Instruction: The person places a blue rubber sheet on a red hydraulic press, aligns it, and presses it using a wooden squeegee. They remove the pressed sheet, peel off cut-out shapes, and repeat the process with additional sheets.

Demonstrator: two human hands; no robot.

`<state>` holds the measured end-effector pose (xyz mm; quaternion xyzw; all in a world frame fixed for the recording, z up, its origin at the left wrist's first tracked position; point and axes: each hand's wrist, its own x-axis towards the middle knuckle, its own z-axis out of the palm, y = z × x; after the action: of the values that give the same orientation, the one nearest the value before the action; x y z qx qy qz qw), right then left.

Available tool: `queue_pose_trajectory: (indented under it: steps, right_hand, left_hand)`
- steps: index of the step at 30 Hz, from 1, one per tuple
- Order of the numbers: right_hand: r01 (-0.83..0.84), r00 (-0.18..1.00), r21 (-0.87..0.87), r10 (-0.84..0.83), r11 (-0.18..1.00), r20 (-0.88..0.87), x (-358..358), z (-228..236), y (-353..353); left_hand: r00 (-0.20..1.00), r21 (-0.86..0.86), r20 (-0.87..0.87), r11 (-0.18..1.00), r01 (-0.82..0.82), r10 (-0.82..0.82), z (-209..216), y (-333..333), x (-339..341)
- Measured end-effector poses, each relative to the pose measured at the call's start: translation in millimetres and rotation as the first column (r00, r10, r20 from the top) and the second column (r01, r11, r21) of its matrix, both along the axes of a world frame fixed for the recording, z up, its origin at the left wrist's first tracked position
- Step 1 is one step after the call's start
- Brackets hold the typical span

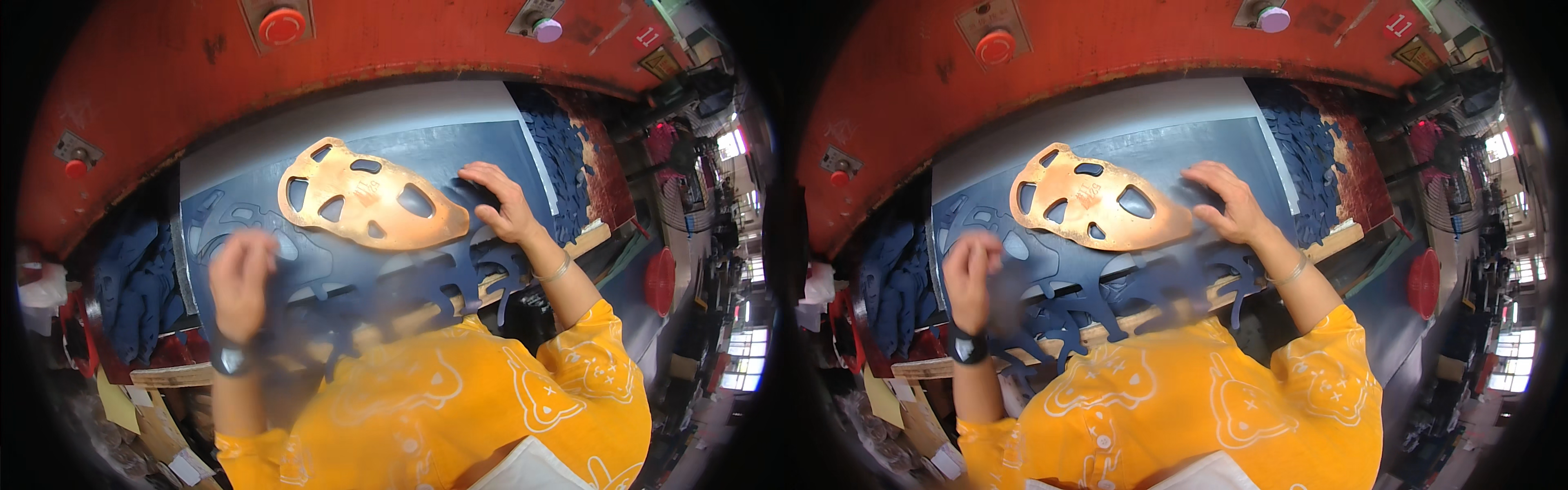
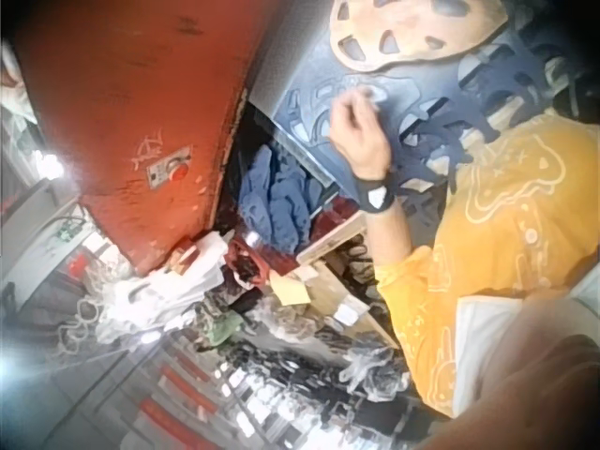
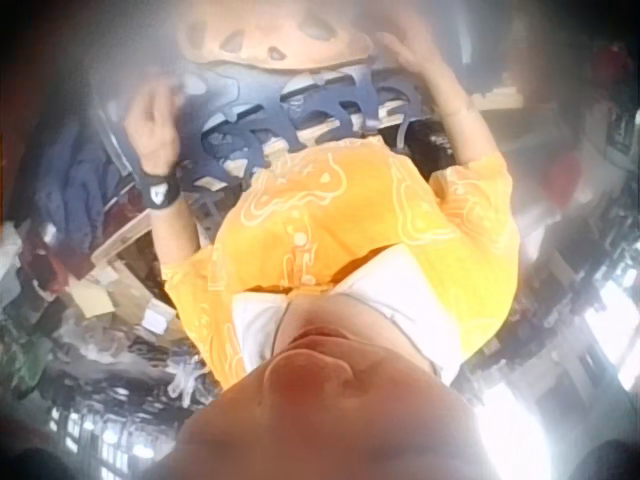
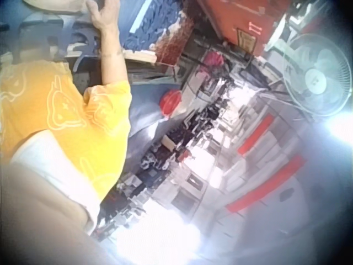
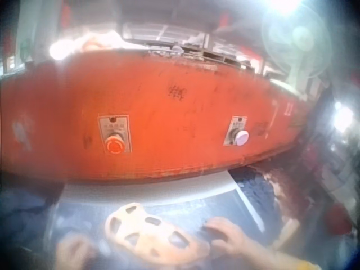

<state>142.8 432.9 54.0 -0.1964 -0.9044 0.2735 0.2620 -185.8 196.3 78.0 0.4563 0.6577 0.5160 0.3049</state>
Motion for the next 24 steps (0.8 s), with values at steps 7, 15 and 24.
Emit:
queue_pose_trajectory:
  steps: [7, 15, 24]
  right_hand:
    - [0.265, 0.951, 0.357, -0.182, 0.896, -0.249, 2.1, -9.3, -11.6]
    - [0.770, 0.563, 0.336, -0.328, 0.542, -0.758, 8.2, 71.4, 0.5]
    - [0.741, 0.599, 0.311, -0.377, 0.595, -0.706, 37.1, 82.9, -27.4]
  left_hand:
    - [0.776, -0.035, -0.620, 0.992, 0.117, -0.114, -54.7, -72.5, 123.4]
    - [0.667, 0.046, -0.745, 0.997, 0.055, -0.003, -66.3, -80.9, 128.5]
    - [0.710, 0.073, -0.700, 0.997, -0.038, 0.078, -75.2, -85.5, 136.0]
